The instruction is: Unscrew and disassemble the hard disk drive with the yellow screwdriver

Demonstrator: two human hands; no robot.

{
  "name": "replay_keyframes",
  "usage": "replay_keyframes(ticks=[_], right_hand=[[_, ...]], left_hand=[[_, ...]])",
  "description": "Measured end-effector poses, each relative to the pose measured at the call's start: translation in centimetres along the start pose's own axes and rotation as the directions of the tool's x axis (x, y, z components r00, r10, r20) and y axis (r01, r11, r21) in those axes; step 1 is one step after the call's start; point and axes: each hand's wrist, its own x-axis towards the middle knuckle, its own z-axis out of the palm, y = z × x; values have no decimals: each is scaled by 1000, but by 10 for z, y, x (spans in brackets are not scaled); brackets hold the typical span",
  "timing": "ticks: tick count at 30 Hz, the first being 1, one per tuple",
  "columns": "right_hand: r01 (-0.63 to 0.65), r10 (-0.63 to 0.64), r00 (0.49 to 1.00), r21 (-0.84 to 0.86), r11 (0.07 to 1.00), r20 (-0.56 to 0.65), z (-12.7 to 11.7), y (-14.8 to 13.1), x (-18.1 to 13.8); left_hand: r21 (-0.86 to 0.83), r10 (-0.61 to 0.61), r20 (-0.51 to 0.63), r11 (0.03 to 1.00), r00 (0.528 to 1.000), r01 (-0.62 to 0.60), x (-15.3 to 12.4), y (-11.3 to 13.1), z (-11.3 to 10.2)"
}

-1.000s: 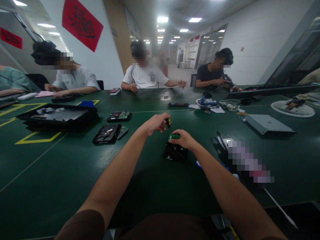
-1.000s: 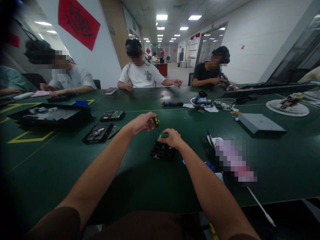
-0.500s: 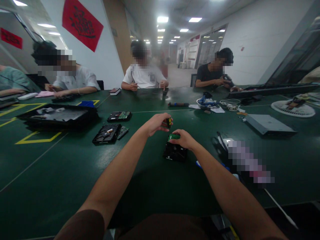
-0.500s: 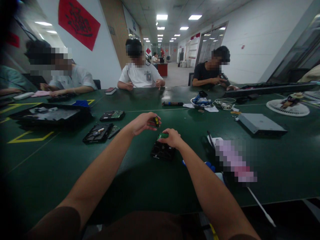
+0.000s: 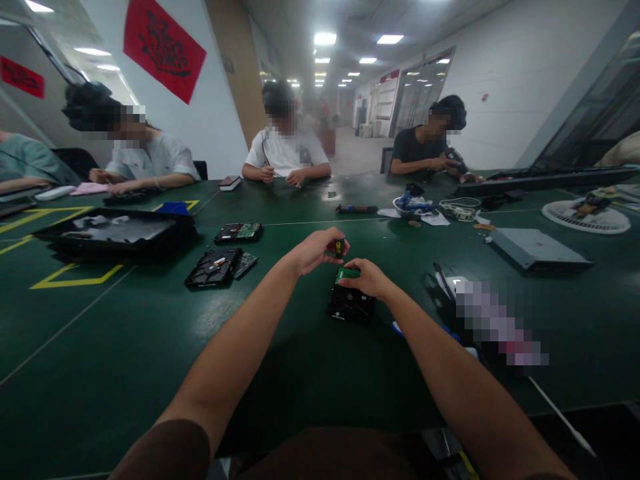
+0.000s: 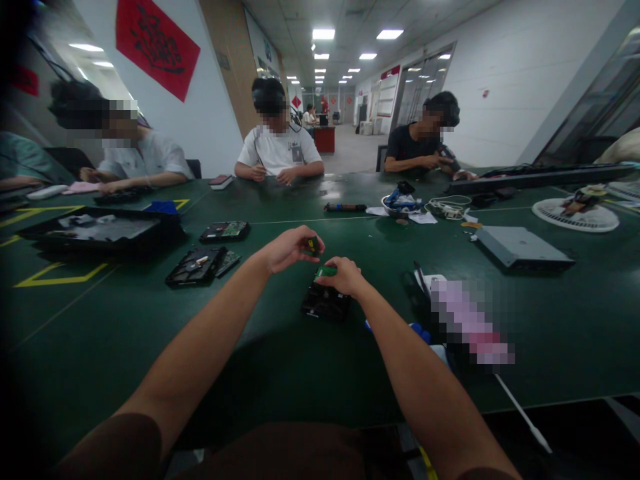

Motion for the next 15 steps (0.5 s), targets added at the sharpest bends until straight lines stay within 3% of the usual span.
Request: replay_keyframes(ticks=[7,15], right_hand=[[-14,14,1000,15,1000,10,-1,-2,-1],[-21,21,1000,9,1000,-4,-2,-4,-2]], left_hand=[[53,7,-31,999,999,-5,-3,5,4],[-25,78,-110,996,991,-81,-1,4,6]])
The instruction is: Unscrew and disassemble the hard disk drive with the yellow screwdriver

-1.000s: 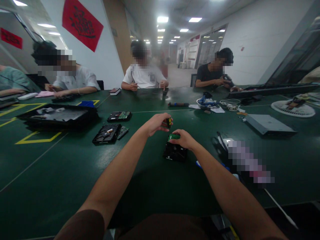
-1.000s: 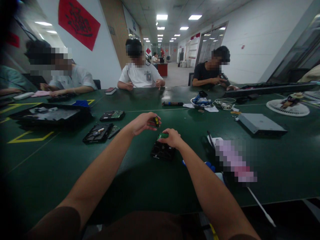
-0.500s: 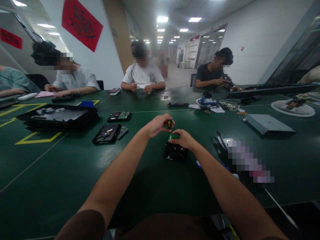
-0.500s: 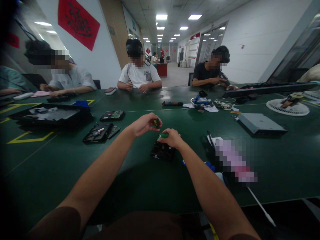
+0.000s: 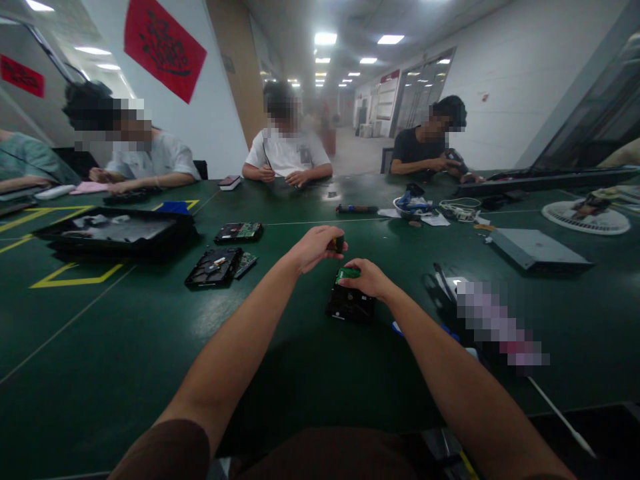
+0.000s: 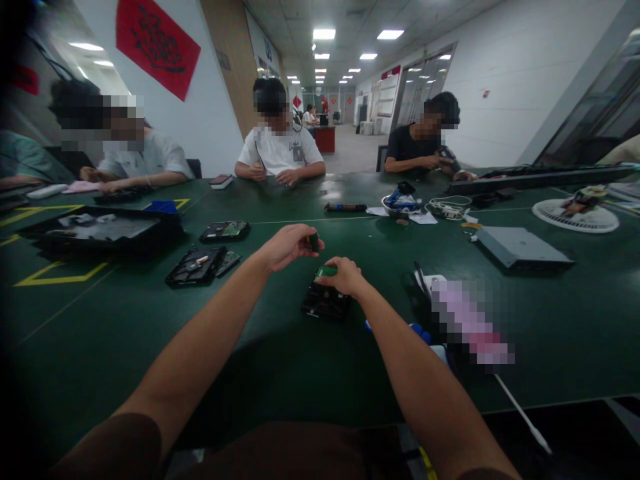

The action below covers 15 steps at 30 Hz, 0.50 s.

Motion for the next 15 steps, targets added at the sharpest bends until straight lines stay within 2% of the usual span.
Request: replay_keyframes(ticks=[7,11,15], right_hand=[[4,-4,1000,10,1000,3,0,0,0],[1,-1,1000,5,1000,-1,0,0,0],[-2,2,1000,-6,1000,-5,1,0,0]], left_hand=[[99,49,-26,994,998,-47,3,-3,-1],[20,17,-53,1000,998,-16,3,-3,1],[-61,-21,1,998,1000,21,2,-6,7]])
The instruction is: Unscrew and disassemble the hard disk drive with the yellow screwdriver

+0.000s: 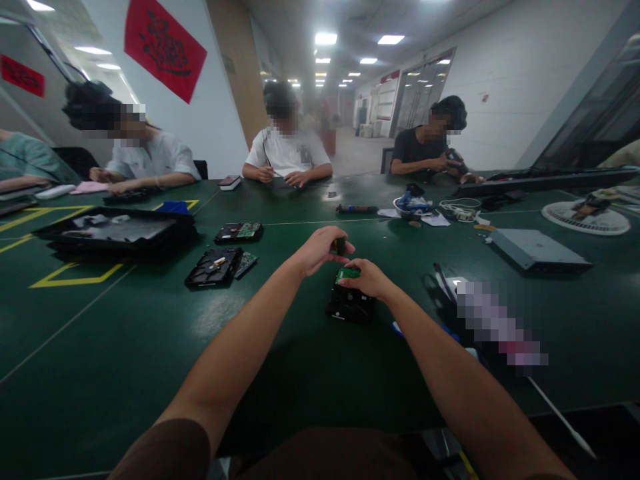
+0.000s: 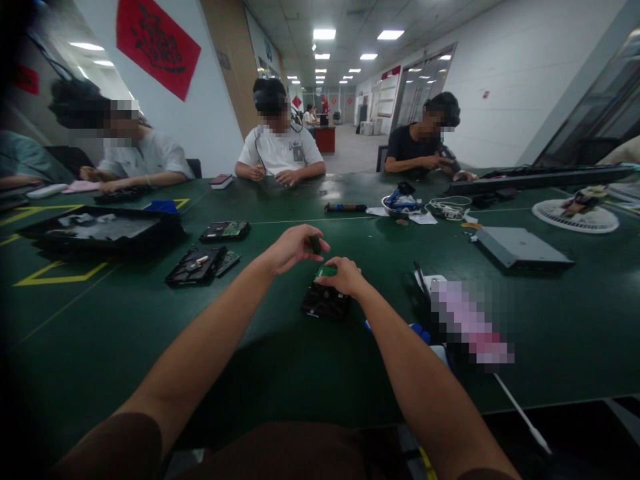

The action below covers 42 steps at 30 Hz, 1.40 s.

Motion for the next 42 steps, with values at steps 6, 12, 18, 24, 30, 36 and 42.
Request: replay_keyframes(ticks=[6,12,18,24,30,36,42], right_hand=[[5,-5,1000,-1,1000,-6,1,1,1],[1,-1,1000,7,1000,-7,1,1,1],[8,-8,1000,8,1000,-8,1,0,0],[8,-8,1000,19,1000,-8,1,0,-1],[1,-1,1000,7,1000,-4,0,0,0],[12,-12,1000,7,1000,-1,0,1,1],[9,-9,1000,29,1000,1,1,2,1]], left_hand=[[52,50,28,997,998,-51,0,0,1],[94,46,-11,995,999,-45,-1,4,-2],[60,67,-75,996,995,-62,0,4,-2],[210,138,-89,971,986,-117,1,3,-6],[66,61,-35,996,998,-58,-3,4,1],[25,116,-30,993,993,-116,4,-2,-5],[95,119,-42,989,992,-114,4,-1,-9]])
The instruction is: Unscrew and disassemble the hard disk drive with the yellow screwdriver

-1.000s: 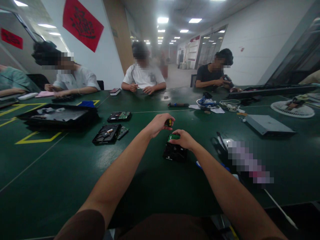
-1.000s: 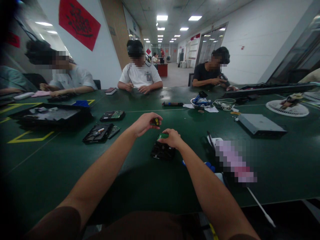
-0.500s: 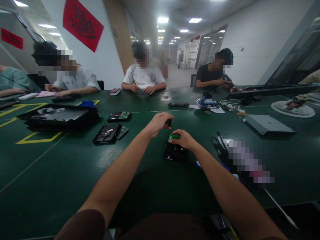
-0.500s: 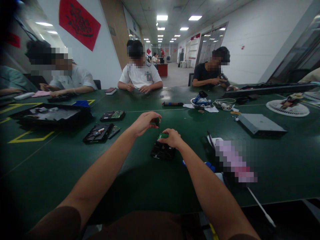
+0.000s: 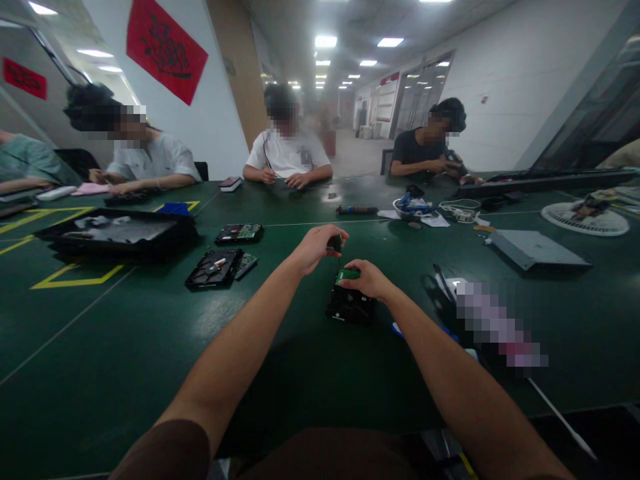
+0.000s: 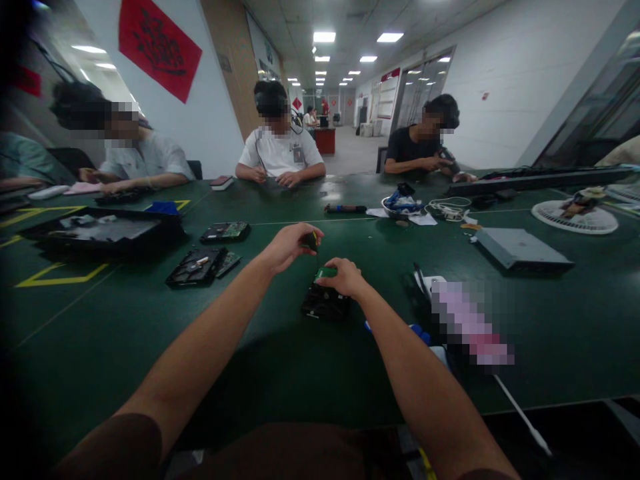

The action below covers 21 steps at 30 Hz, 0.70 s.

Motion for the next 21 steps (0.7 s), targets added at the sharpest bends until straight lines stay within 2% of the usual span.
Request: replay_keyframes(ticks=[5,12,17,21], right_hand=[[-3,3,1000,5,1000,-10,1,1,1],[-1,1,1000,-2,1000,-14,1,-1,0],[-9,9,1000,2,1000,-8,0,-1,0],[-7,7,1000,-5,1000,-11,0,-1,1]], left_hand=[[-116,-33,13,993,999,34,-3,1,5],[43,16,5,999,1000,-16,-2,3,1],[-13,-35,38,999,999,35,-4,5,5],[-22,-18,30,1000,999,19,-4,2,9]])
